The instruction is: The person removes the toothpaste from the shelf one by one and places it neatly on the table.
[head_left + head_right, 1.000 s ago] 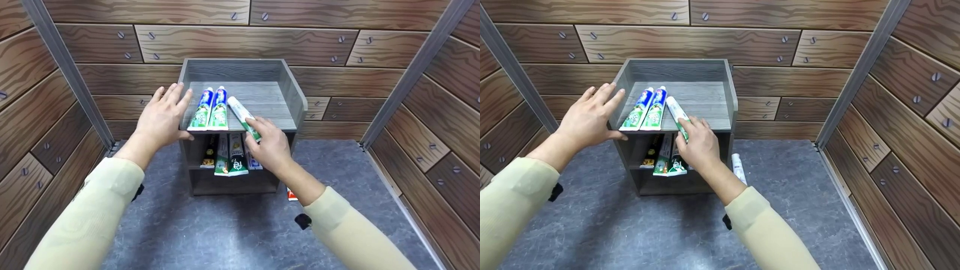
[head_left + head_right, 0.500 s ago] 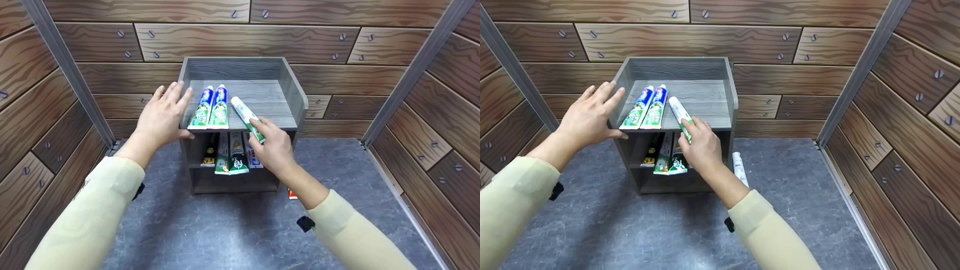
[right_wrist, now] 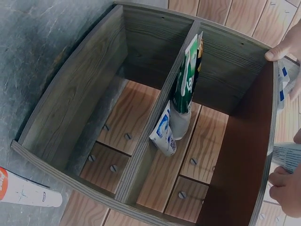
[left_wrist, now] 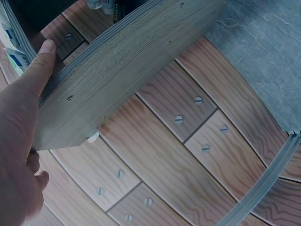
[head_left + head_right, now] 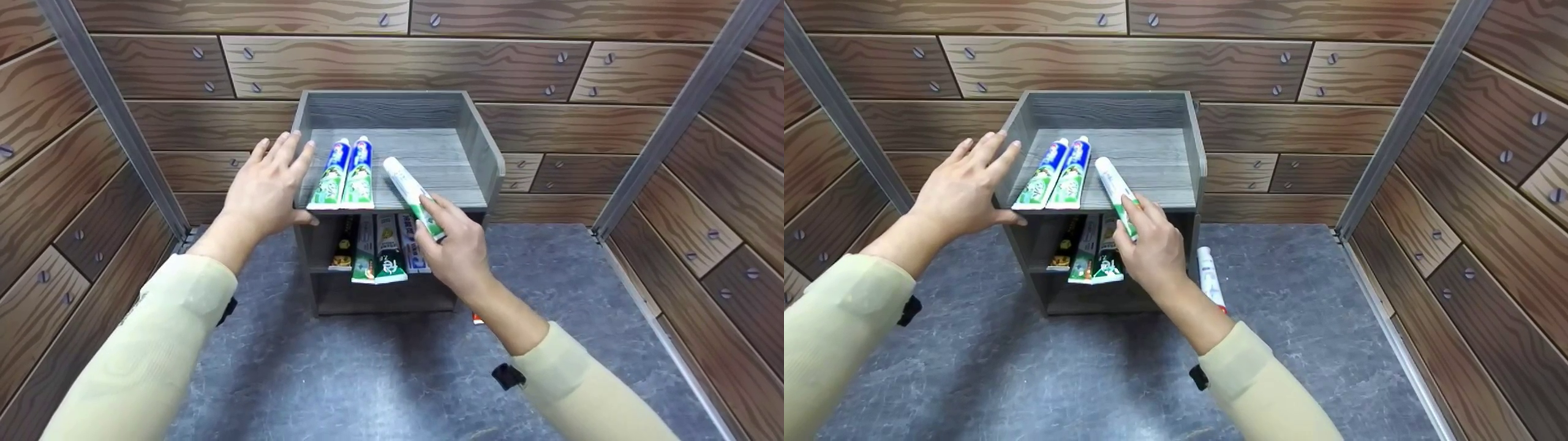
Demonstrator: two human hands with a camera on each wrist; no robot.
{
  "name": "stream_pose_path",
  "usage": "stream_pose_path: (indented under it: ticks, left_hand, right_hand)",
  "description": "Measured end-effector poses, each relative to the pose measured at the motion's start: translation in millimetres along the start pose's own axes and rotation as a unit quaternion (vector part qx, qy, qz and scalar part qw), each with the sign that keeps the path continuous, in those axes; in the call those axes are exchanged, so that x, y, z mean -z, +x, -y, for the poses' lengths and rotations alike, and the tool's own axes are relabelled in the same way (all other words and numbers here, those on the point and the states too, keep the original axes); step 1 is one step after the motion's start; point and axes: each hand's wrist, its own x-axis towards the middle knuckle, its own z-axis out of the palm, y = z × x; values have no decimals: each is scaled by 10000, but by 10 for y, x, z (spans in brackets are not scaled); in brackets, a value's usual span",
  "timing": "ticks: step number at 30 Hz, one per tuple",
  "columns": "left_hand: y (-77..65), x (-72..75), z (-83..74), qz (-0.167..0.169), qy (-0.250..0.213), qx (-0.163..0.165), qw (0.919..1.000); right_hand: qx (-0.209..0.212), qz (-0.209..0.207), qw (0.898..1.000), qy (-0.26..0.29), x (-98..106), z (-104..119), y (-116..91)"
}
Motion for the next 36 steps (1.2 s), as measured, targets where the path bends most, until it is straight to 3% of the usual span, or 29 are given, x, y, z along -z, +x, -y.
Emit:
stream_pose_path:
  ticks: [21,30,36]
  left_hand:
    - [-10,1,32,-140,-110,-24,9998]
    - [-14,-9,18,-122,-147,-8,9998]
    - [-8,-4,-3,-155,-89,-36,9998]
  right_hand:
    - [714,-1123,9899,488,527,164,46]
    - [665,-1532,9851,415,764,133,108]
    - [315,-1729,9841,242,937,-8,130]
